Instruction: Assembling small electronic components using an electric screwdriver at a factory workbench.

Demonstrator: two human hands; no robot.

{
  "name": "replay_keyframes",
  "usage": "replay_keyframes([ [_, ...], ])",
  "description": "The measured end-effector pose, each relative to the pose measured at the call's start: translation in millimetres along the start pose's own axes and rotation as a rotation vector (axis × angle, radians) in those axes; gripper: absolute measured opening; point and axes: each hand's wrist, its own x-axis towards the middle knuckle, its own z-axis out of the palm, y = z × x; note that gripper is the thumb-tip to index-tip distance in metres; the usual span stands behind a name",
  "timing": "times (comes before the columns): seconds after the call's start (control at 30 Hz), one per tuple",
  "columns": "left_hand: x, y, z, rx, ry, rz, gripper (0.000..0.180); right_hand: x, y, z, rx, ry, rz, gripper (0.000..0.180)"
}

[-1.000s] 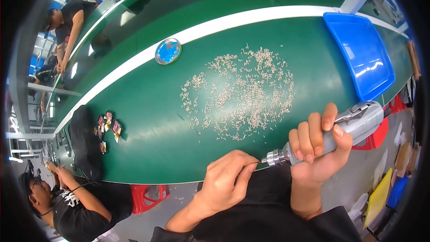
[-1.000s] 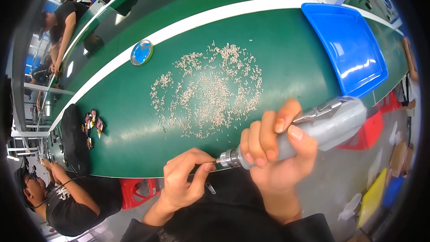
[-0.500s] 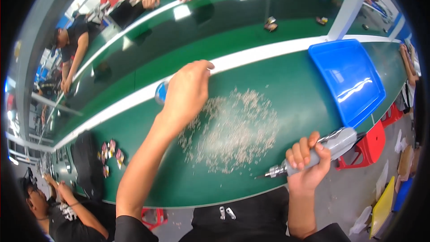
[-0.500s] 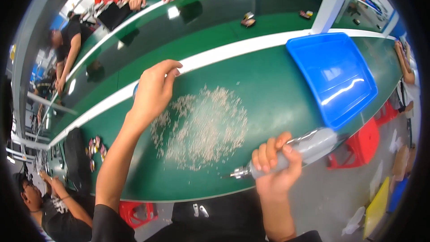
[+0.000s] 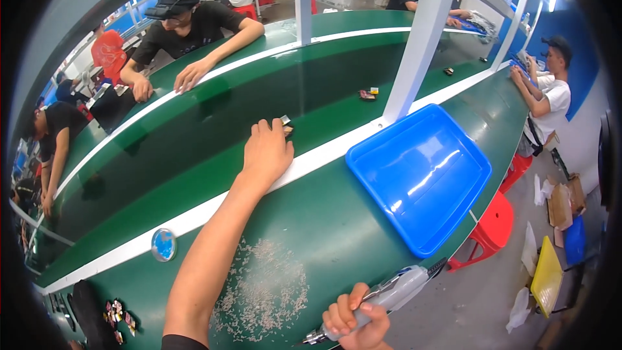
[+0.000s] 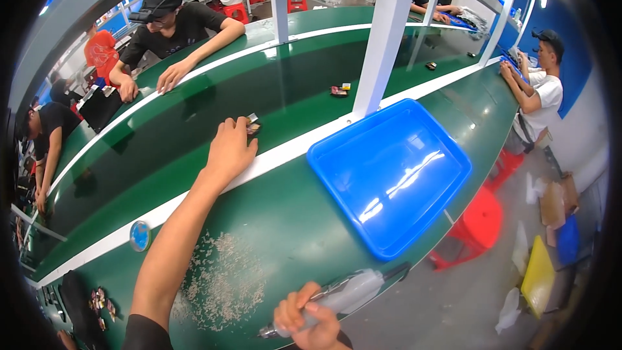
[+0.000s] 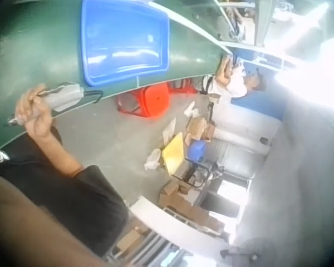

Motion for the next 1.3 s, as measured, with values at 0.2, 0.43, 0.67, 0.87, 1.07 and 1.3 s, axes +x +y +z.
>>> replay_keyframes([
  [0.2,29.5,-7.0,23.0,0.019,0.018,0.215,0.043,0.8,-3.2,-1.5,-0.011,-0.011,-0.022,0.015],
  [0.43,19.7,-6.8,6.2,0.03,-0.01,0.323,0.042,-2.1,1.9,-5.7,-0.007,0.0,0.007,0.013],
  [0.67,-72.6,79.1,-32.5,-0.303,-0.043,0.808,0.056,-10.9,-7.5,-11.8,-0.036,-0.001,0.019,0.015],
  [0.87,-173.1,90.2,-48.6,-0.454,-0.331,0.949,0.053,-42.3,-23.1,-12.3,-0.023,0.046,0.002,0.015],
  [1.07,-185.4,72.8,-66.3,-0.519,-0.271,0.704,0.041,-54.0,-25.8,-11.9,-0.043,0.013,-0.019,0.015],
  [1.3,-193.4,89.0,-61.0,-0.468,-0.222,0.512,0.033,-61.0,-26.6,-12.1,-0.038,-0.053,-0.021,0.015],
])
